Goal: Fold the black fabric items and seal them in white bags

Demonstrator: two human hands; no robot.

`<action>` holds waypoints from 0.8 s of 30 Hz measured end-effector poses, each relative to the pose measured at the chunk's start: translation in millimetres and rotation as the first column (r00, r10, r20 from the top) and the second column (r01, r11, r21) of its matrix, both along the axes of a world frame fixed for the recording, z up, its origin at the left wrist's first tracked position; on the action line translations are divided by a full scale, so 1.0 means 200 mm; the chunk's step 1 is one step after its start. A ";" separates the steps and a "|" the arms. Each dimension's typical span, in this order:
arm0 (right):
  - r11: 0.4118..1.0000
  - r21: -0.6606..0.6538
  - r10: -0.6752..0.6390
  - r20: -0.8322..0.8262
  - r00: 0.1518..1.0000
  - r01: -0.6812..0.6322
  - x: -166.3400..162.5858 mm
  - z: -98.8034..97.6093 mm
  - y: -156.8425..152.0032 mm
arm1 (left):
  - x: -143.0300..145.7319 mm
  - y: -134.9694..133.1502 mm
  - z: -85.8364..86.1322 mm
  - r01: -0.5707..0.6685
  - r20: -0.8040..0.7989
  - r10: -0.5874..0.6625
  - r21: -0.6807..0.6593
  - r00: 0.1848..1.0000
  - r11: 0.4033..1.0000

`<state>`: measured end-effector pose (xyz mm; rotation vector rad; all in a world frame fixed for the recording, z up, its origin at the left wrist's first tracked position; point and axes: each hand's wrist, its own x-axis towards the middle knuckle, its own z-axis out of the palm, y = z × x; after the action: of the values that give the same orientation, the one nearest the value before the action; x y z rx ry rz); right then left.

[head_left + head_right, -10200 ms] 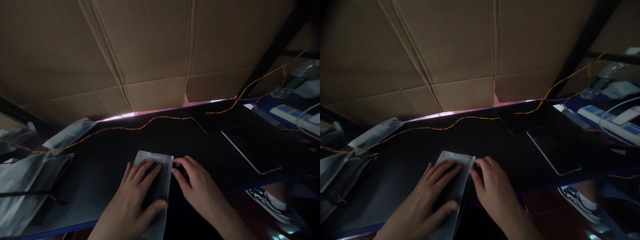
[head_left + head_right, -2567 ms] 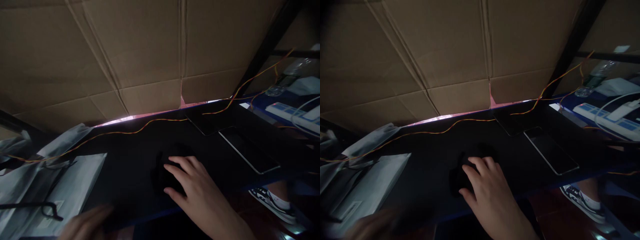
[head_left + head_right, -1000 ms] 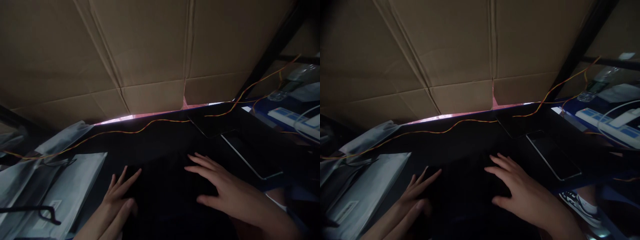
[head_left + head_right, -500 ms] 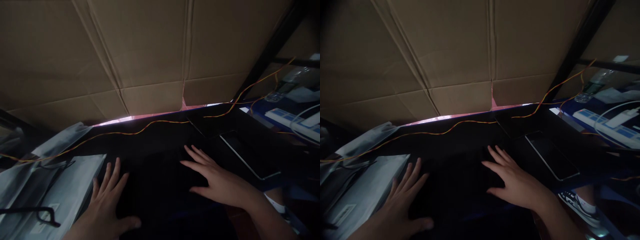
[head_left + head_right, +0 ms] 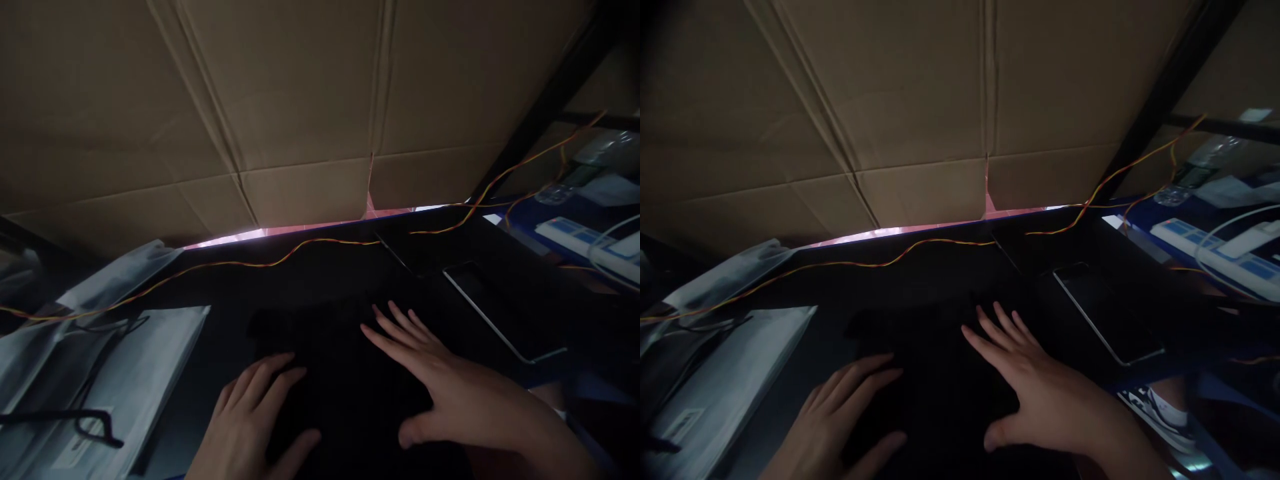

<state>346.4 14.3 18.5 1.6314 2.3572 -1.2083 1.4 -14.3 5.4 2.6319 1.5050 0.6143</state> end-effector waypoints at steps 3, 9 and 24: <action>0.991 0.109 -0.070 -0.061 0.996 0.076 0.00 0.03 0.03 | -0.03 0.01 0.00 0.029 -0.063 -0.030 -0.021 0.998 0.999; 0.905 0.401 -0.092 -0.145 0.985 0.144 -0.12 0.08 0.17 | 0.00 0.22 0.06 -0.109 -0.026 0.106 -0.210 0.994 0.972; 0.809 0.586 0.047 0.008 0.999 -0.042 -0.23 -0.12 0.17 | 0.05 0.26 -0.15 -0.015 -0.254 0.047 0.127 0.966 0.992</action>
<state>301.3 47.4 -5.7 1.6746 2.9475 -0.4759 11.6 38.5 -23.6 2.8826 1.6241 0.3915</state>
